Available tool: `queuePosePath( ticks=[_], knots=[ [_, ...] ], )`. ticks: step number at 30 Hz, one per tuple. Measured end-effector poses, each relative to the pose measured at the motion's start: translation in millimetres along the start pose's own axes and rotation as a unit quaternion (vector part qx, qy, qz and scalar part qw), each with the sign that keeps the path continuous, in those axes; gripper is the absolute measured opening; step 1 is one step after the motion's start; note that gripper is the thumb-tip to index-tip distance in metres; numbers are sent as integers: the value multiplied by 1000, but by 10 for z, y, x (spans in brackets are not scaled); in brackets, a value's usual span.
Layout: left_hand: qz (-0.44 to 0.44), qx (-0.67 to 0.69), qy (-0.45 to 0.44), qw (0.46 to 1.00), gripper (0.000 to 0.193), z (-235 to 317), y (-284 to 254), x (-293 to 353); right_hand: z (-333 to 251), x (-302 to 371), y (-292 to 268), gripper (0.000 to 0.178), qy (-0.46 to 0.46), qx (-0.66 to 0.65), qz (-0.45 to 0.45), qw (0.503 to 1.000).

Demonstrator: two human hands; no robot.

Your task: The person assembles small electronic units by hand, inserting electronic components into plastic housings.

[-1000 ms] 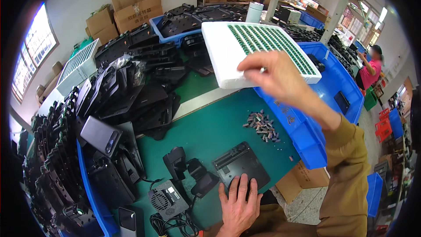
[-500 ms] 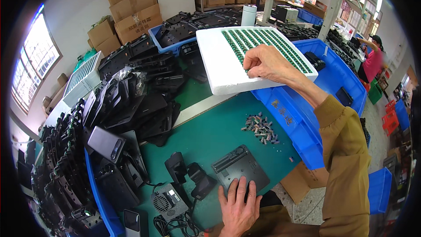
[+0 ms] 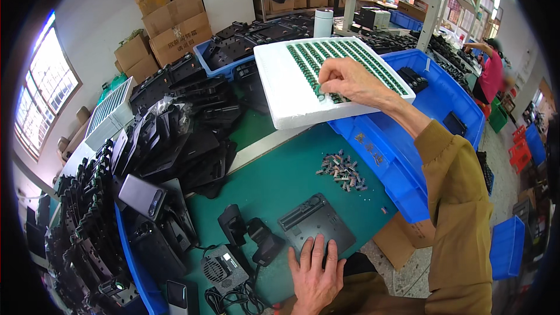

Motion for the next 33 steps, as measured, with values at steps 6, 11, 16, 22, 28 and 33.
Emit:
queuePosePath(
  ticks=[6,11,16,22,28,33],
  knots=[
    [4,26,6,1000,49,26,32,-10,-135,376,-143,19,37,-121,66,990],
    [8,30,-18,999,50,-50,-3,-16,-725,1128,260,16,64,-195,8,979],
    [25,44,2,999,50,-11,18,-80,-602,1957,896,15,190,-300,-1,935],
    [24,35,-1,999,51,-21,32,-33,-99,1836,1366,18,170,-244,73,952],
    [18,42,-9,999,52,-6,22,-11,-38,1678,1464,17,182,-248,35,951],
    [13,40,-12,999,52,-16,14,-27,-12,1625,1567,17,150,-212,55,964]
  ],
)
Point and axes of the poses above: each hand's wrist, its own x-axis away from the middle knuckle, its own y-axis out of the palm, z = x × y, the point moved 2 cm from there along -x, towards the middle knuckle, and after that the axes turned 2 degrees about -x, right-handed, at the moved point
